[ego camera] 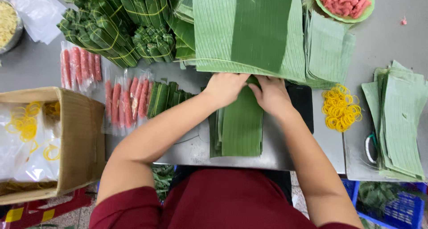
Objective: The person wraps sausage-like meat products in banana leaves and secures them with rubber bands.
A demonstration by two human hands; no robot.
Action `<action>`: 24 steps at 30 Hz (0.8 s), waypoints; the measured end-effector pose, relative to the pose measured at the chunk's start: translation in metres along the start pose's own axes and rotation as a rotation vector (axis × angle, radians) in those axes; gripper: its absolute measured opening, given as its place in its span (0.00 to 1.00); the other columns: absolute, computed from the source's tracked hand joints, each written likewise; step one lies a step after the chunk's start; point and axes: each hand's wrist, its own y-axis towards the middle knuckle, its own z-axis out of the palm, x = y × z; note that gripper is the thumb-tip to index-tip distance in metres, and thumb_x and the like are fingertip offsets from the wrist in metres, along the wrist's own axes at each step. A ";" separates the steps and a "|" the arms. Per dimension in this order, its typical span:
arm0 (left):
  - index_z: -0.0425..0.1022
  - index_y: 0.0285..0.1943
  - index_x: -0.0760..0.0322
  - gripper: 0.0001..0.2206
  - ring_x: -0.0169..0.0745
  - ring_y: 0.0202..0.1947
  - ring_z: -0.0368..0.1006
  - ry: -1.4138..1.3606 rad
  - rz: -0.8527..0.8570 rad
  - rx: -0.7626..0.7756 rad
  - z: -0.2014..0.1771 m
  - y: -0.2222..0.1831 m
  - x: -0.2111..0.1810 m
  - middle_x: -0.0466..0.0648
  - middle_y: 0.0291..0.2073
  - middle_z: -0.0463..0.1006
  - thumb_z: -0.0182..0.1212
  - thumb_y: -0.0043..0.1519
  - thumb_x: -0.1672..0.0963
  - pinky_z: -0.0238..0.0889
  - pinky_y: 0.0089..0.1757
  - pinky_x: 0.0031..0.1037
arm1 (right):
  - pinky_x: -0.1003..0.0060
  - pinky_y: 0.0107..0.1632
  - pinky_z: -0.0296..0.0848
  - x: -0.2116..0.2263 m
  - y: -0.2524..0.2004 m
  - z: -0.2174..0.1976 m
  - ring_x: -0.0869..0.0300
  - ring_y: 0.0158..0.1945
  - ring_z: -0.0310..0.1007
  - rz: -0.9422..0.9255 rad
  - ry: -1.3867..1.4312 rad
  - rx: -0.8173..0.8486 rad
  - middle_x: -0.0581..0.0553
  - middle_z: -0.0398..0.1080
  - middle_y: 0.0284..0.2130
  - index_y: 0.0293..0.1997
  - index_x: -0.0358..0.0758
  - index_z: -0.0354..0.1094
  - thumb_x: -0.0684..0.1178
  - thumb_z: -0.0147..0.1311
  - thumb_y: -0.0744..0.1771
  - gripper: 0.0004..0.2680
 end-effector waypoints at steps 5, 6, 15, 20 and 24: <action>0.70 0.67 0.67 0.26 0.32 0.38 0.73 -1.290 -0.442 -0.124 -0.045 -0.032 -0.041 0.47 0.42 0.80 0.71 0.59 0.58 0.70 0.40 0.27 | 0.54 0.56 0.71 0.044 -0.034 -0.039 0.40 0.51 0.72 0.263 0.790 -0.064 0.32 0.73 0.49 0.71 0.40 0.57 0.48 0.52 0.71 0.19; 0.71 0.66 0.68 0.24 0.29 0.40 0.73 -1.414 -0.423 -0.099 -0.046 -0.040 -0.050 0.45 0.43 0.80 0.71 0.60 0.57 0.70 0.43 0.25 | 0.55 0.53 0.72 0.056 -0.042 -0.046 0.41 0.47 0.72 0.432 0.989 -0.029 0.33 0.73 0.46 0.74 0.41 0.55 0.49 0.50 0.70 0.21; 0.81 0.53 0.75 0.11 0.27 0.34 0.71 -1.134 -0.412 0.156 -0.075 -0.074 -0.043 0.48 0.36 0.81 0.68 0.66 0.59 0.67 0.37 0.22 | 0.52 0.53 0.74 0.089 -0.026 -0.131 0.40 0.52 0.74 -0.407 0.230 -0.040 0.33 0.61 0.64 0.64 0.45 0.61 0.58 0.71 0.55 0.32; 0.73 0.65 0.73 0.20 0.26 0.47 0.76 -1.430 -0.270 0.116 -0.075 -0.082 -0.060 0.47 0.48 0.81 0.68 0.64 0.60 0.73 0.50 0.23 | 0.59 0.38 0.76 0.096 -0.030 -0.114 0.48 0.41 0.76 -0.232 0.394 0.083 0.38 0.63 0.61 0.55 0.43 0.65 0.53 0.75 0.52 0.29; 0.46 0.82 0.62 0.44 0.29 0.51 0.75 -1.417 -0.099 0.174 -0.087 -0.091 -0.061 0.49 0.57 0.79 0.72 0.58 0.59 0.71 0.53 0.25 | 0.69 0.27 0.65 0.085 -0.042 -0.110 0.65 0.17 0.59 0.084 0.817 0.072 0.38 0.67 0.61 0.56 0.41 0.64 0.50 0.71 0.48 0.32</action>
